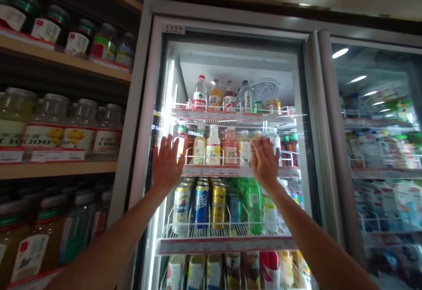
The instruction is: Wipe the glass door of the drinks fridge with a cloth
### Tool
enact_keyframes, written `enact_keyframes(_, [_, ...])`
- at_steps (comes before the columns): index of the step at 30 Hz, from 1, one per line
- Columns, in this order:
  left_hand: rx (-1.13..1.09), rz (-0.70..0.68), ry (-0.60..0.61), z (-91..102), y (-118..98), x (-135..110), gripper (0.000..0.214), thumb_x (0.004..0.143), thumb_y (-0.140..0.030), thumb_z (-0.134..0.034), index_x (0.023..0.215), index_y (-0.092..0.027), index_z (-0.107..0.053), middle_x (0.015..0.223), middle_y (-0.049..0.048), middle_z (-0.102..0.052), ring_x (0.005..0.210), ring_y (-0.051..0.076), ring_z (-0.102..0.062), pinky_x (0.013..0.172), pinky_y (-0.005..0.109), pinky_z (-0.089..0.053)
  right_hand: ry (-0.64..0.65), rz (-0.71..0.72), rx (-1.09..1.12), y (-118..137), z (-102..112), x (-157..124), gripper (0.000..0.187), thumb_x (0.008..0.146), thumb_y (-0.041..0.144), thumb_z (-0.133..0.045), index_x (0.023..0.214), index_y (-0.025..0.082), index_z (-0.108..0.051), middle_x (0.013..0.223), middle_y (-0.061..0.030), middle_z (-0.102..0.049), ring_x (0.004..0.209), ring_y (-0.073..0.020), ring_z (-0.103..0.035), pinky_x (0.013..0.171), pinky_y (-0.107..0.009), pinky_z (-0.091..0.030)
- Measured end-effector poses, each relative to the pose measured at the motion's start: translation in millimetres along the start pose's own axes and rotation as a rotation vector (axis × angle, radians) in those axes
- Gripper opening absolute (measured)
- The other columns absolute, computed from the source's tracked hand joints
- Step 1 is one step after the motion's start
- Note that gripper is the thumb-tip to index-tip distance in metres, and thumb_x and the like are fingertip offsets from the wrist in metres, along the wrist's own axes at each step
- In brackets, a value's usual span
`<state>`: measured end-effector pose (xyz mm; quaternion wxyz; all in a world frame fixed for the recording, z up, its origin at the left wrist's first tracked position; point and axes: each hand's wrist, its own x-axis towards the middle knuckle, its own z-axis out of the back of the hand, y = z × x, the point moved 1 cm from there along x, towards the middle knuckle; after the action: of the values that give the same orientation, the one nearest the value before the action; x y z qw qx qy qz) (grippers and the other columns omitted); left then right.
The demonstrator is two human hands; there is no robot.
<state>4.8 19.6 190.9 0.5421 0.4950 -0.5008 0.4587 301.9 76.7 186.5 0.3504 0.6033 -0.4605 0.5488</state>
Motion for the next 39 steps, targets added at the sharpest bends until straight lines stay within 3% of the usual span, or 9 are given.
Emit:
enact_keyframes(4, [0.020,-0.027,-0.021,-1.6,2,-5,0.052,0.092,-0.036,-0.032,0.139,-0.016,-0.034,0.146,0.0130,-0.031,0.138,0.026,-0.022,0.111,0.048,-0.021,-0.095,-0.247,-0.020,1,-8,13,0.042,0.089,0.028,-0.036,0.128,0.018,-0.049,0.137,-0.0140,-0.046,0.131,-0.0296,-0.034,0.103,-0.055,-0.028])
enact_keyframes(8, [0.026,-0.021,-0.022,-2.0,2,-4,0.052,0.091,-0.036,-0.033,0.139,-0.016,-0.034,0.146,0.0130,-0.031,0.138,0.027,-0.023,0.110,0.049,-0.022,0.040,0.122,0.053,61,-10,2,0.041,0.089,0.026,-0.040,0.129,0.023,-0.048,0.141,-0.0078,-0.043,0.136,-0.0239,-0.028,0.109,-0.048,-0.023])
enact_keyframes(11, [0.033,-0.029,-0.011,-1.1,3,-5,0.052,0.091,-0.035,-0.034,0.139,-0.015,-0.033,0.147,0.0134,-0.030,0.138,0.027,-0.023,0.110,0.049,-0.022,0.136,0.321,0.095,70,-8,3,0.043,0.089,0.027,-0.041,0.131,0.028,-0.044,0.142,-0.0034,-0.042,0.137,-0.0196,-0.026,0.112,-0.046,-0.016])
enact_keyframes(16, [0.047,-0.072,-0.026,-1.2,6,-10,0.052,0.091,-0.034,-0.036,0.140,-0.017,-0.031,0.147,0.0120,-0.031,0.139,0.025,-0.021,0.111,0.046,-0.022,0.038,-0.146,-0.007,31,-15,41,0.046,0.089,0.029,-0.036,0.134,0.020,-0.042,0.142,-0.0119,-0.040,0.134,-0.0282,-0.031,0.105,-0.054,-0.024])
enact_keyframes(18, [0.057,-0.079,-0.041,-1.6,5,-12,0.052,0.091,-0.033,-0.036,0.141,-0.016,-0.030,0.146,0.0121,-0.031,0.139,0.025,-0.021,0.111,0.046,-0.021,0.027,-0.184,-0.012,41,-20,47,0.046,0.090,0.029,-0.035,0.133,0.019,-0.043,0.142,-0.0122,-0.040,0.133,-0.0292,-0.031,0.104,-0.054,-0.026])
enact_keyframes(24, [0.075,-0.092,-0.029,1.9,7,-13,0.053,0.092,-0.033,-0.035,0.141,-0.017,-0.028,0.147,0.0120,-0.030,0.138,0.025,-0.022,0.109,0.046,-0.024,0.117,0.326,0.049,89,-23,36,0.044,0.090,0.028,-0.037,0.134,0.024,-0.041,0.143,-0.0051,-0.041,0.137,-0.0216,-0.025,0.111,-0.047,-0.018])
enact_keyframes(30, [0.109,-0.250,0.022,9.3,24,-16,0.053,0.092,-0.035,-0.034,0.141,-0.017,-0.027,0.147,0.0097,-0.031,0.138,0.023,-0.022,0.109,0.042,-0.026,0.041,-0.102,0.005,66,-27,73,0.046,0.090,0.028,-0.034,0.134,0.018,-0.041,0.143,-0.0123,-0.039,0.134,-0.0289,-0.030,0.105,-0.055,-0.026])
enact_keyframes(36, [0.101,-0.257,0.098,17.2,33,-30,0.054,0.091,-0.034,-0.034,0.143,-0.020,-0.024,0.147,0.0096,-0.030,0.138,0.024,-0.024,0.110,0.046,-0.023,0.165,0.291,0.080,126,-28,45,0.046,0.090,0.028,-0.036,0.135,0.021,-0.040,0.145,-0.0045,-0.038,0.138,-0.0230,-0.023,0.112,-0.047,-0.016])
enact_keyframes(39, [0.126,-0.291,0.116,23.7,36,-39,0.053,0.091,-0.033,-0.034,0.141,-0.018,-0.028,0.145,0.0106,-0.034,0.137,0.024,-0.027,0.110,0.047,-0.022,0.180,0.292,0.101,139,-30,56,0.044,0.091,0.029,-0.035,0.135,0.022,-0.040,0.145,-0.0040,-0.038,0.137,-0.0221,-0.023,0.112,-0.049,-0.016])
